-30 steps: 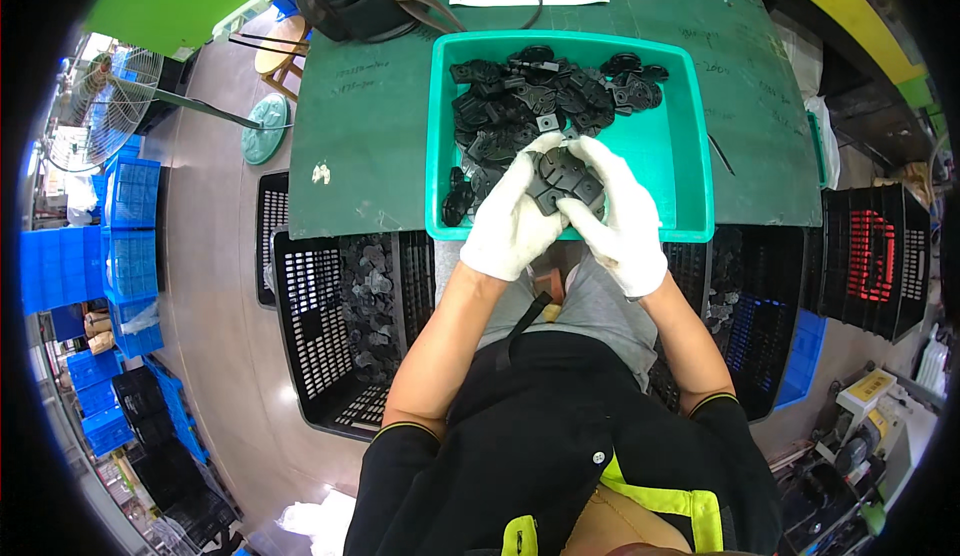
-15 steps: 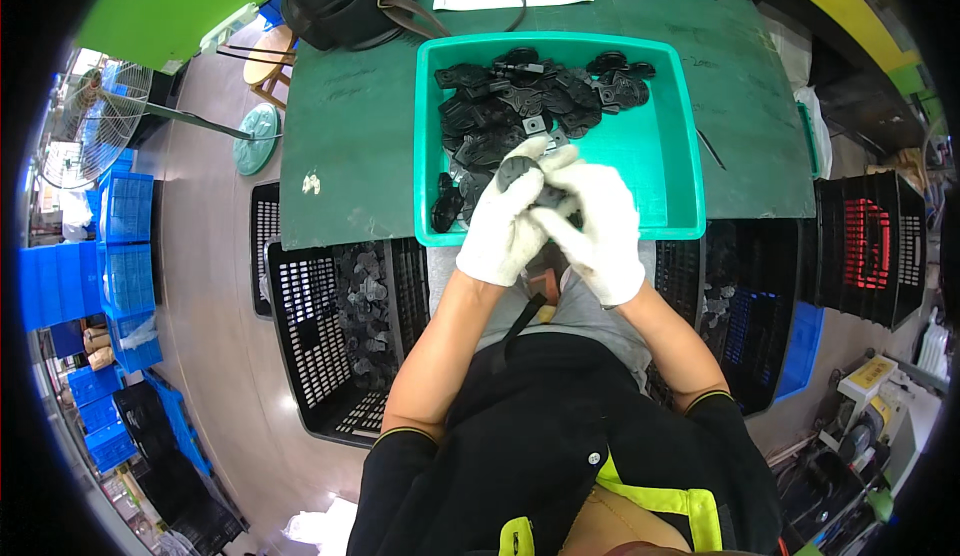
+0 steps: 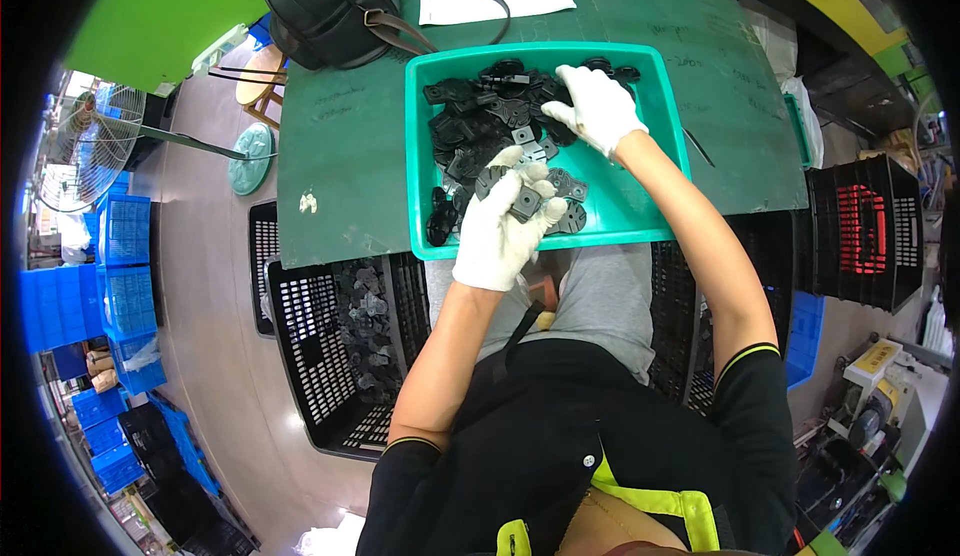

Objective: The person sorts and groups small black plastic components by hand, taking them from a green bin at an industrial workstation and placing them into a black crate.

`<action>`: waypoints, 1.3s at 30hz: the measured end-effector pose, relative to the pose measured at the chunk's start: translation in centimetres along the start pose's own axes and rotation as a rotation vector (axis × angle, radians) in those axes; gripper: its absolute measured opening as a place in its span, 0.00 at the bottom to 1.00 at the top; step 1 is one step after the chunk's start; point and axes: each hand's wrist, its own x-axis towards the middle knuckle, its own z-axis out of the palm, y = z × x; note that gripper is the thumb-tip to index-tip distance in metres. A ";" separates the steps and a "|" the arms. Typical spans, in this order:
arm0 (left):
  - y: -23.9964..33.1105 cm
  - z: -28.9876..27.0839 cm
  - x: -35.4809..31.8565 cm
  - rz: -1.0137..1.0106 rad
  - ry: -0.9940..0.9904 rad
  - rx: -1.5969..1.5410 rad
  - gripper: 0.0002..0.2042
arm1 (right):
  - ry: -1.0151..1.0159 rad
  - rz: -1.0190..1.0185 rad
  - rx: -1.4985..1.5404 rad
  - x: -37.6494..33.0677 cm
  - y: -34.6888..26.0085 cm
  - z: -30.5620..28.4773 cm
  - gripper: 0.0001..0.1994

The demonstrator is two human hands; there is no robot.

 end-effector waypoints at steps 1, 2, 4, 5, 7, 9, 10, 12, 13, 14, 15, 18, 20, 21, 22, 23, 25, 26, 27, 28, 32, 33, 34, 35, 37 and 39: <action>0.0 -0.1 0.0 -0.016 -0.018 -0.025 0.17 | 0.002 -0.001 0.002 0.0 0.0 0.4 0.21; 0.0 -0.1 0.1 -0.034 -0.037 -0.051 0.16 | -0.011 -0.032 -0.011 -0.1 0.3 0.9 0.21; -0.1 -0.1 0.3 -0.066 -0.077 -0.078 0.16 | -0.032 -0.087 -0.044 -0.9 0.8 0.8 0.17; 0.0 -0.2 0.2 -0.089 -0.111 -0.105 0.16 | -0.036 -0.095 -0.041 -1.6 0.8 0.6 0.17; 0.2 0.1 0.1 -0.103 -0.085 -0.076 0.16 | 0.090 -0.182 0.032 -3.6 1.1 0.0 0.14; 0.6 0.2 -0.2 -0.104 -0.037 -0.015 0.17 | 0.182 -0.198 0.120 -5.4 -0.4 -1.2 0.11; 0.7 0.1 -0.1 -0.104 -0.038 -0.021 0.17 | 0.243 -0.174 0.333 -6.3 -1.1 -2.2 0.11; 0.6 -0.2 0.3 -0.135 -0.090 -0.013 0.19 | 0.399 -0.152 0.599 -8.0 -2.4 -3.0 0.11; 0.6 -0.2 0.5 -0.137 -0.089 -0.015 0.19 | 0.397 -0.150 0.598 -8.7 -3.2 -3.6 0.11; 0.6 -0.1 0.6 -0.157 -0.122 -0.083 0.21 | 0.478 -0.188 0.626 -9.2 -4.2 -4.0 0.11; 0.7 -0.1 0.5 -0.175 -0.156 -0.151 0.23 | 0.560 -0.227 0.655 -9.6 -5.3 -4.2 0.12; 0.4 2.2 0.2 -0.074 0.008 0.019 0.38 | 0.654 -0.372 0.630 -10.4 -7.6 -3.8 0.14; 0.7 1.5 0.1 -0.061 -0.009 -0.018 0.44 | 0.562 -0.413 0.609 -10.7 -8.7 -2.0 0.14; 1.0 0.7 0.1 -0.095 -0.071 -0.165 0.43 | 0.503 -0.434 0.587 -10.7 -9.1 -1.5 0.13; 1.0 0.7 -0.1 -0.091 -0.096 -0.223 0.40 | 0.497 -0.433 0.528 -10.9 -9.3 -1.1 0.12; 0.9 0.8 -0.2 -0.089 -0.121 -0.282 0.37 | 0.490 -0.431 0.467 -11.0 -9.3 -0.9 0.11; 0.3 0.3 -0.3 -0.032 -0.152 -0.122 0.32 | 0.492 -0.426 0.437 -10.9 -9.2 -0.6 0.12; 0.0 0.2 -0.3 0.031 -0.179 0.038 0.27 | 0.491 -0.423 0.411 -10.8 -9.1 -0.5 0.12; 0.1 0.0 -0.2 0.027 -0.181 0.037 0.27 | 0.491 -0.420 0.409 -10.7 -8.9 -0.7 0.12; 0.4 0.6 -0.3 -0.010 -0.151 -0.034 0.25 | 0.396 -0.472 0.470 -10.5 -8.6 -1.3 0.12; 0.6 0.2 0.0 -0.016 -0.137 -0.160 0.23 | 0.421 -0.454 0.338 -7.8 -4.1 -3.6 0.08; 0.6 -0.2 0.0 -0.043 -0.178 -0.187 0.22 | 0.547 -0.296 0.288 -6.5 -2.3 -2.5 0.10; 0.6 0.1 0.0 -0.046 -0.178 -0.188 0.22 | 0.438 -0.181 0.138 -5.5 -0.6 -2.5 0.14; 0.4 0.5 0.1 -0.050 -0.152 -0.184 0.22 | 0.317 -0.108 -0.019 -4.8 1.2 -1.7 0.19; 0.2 0.8 0.1 -0.046 -0.124 -0.179 0.22 | 0.252 -0.093 -0.116 -3.6 3.3 -0.2 0.20; 0.1 0.8 0.2 -0.042 -0.135 -0.187 0.24 | 0.014 -0.042 -0.259 -3.0 4.0 0.4 0.21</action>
